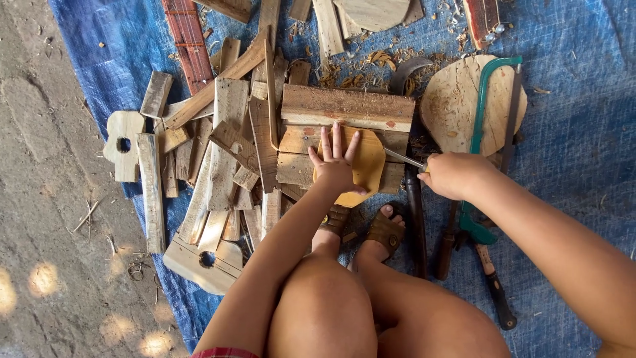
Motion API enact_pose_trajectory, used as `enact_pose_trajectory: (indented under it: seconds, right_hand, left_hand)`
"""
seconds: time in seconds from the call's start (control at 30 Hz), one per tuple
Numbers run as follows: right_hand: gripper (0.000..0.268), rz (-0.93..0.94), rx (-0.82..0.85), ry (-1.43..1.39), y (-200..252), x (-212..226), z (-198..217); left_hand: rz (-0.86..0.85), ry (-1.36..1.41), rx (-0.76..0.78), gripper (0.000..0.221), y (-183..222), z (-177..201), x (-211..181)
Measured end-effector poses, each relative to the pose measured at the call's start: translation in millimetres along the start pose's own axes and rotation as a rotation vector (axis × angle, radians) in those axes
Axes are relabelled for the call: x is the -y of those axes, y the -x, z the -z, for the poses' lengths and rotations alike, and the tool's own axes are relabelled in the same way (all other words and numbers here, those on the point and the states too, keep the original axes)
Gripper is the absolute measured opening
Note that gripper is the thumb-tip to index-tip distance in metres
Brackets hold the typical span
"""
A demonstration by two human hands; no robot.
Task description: A person uses a small hand tool to scrape and shape the edges of a hexagonal wooden piece while sitting on a tarp.
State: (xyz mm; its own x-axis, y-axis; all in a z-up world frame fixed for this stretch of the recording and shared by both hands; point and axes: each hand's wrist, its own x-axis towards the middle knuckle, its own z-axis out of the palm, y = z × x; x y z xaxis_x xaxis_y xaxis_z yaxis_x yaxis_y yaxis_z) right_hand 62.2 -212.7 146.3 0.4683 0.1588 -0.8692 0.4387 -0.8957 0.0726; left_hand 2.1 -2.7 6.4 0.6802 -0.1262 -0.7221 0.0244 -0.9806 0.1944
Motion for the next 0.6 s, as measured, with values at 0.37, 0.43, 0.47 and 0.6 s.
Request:
enact_pose_trajectory:
  seconds: [0.37, 0.43, 0.47, 0.6]
  right_hand:
    - [0.052, -0.110, 0.045, -0.208, 22, 26, 28]
    - [0.062, -0.241, 0.117, -0.352, 31, 34, 38]
    - [0.055, -0.152, 0.102, -0.260, 17, 26, 30]
    - [0.056, -0.103, 0.169, -0.187, -30, 12, 12]
  left_hand:
    - [-0.003, -0.028, -0.009, 0.153, 1, 2, -3]
    - [-0.004, -0.032, -0.007, 0.153, 2, 3, -3]
    - [-0.008, -0.030, -0.010, 0.152, 2, 3, -3]
    - [-0.013, -0.038, 0.010, 0.151, 0, 5, -4]
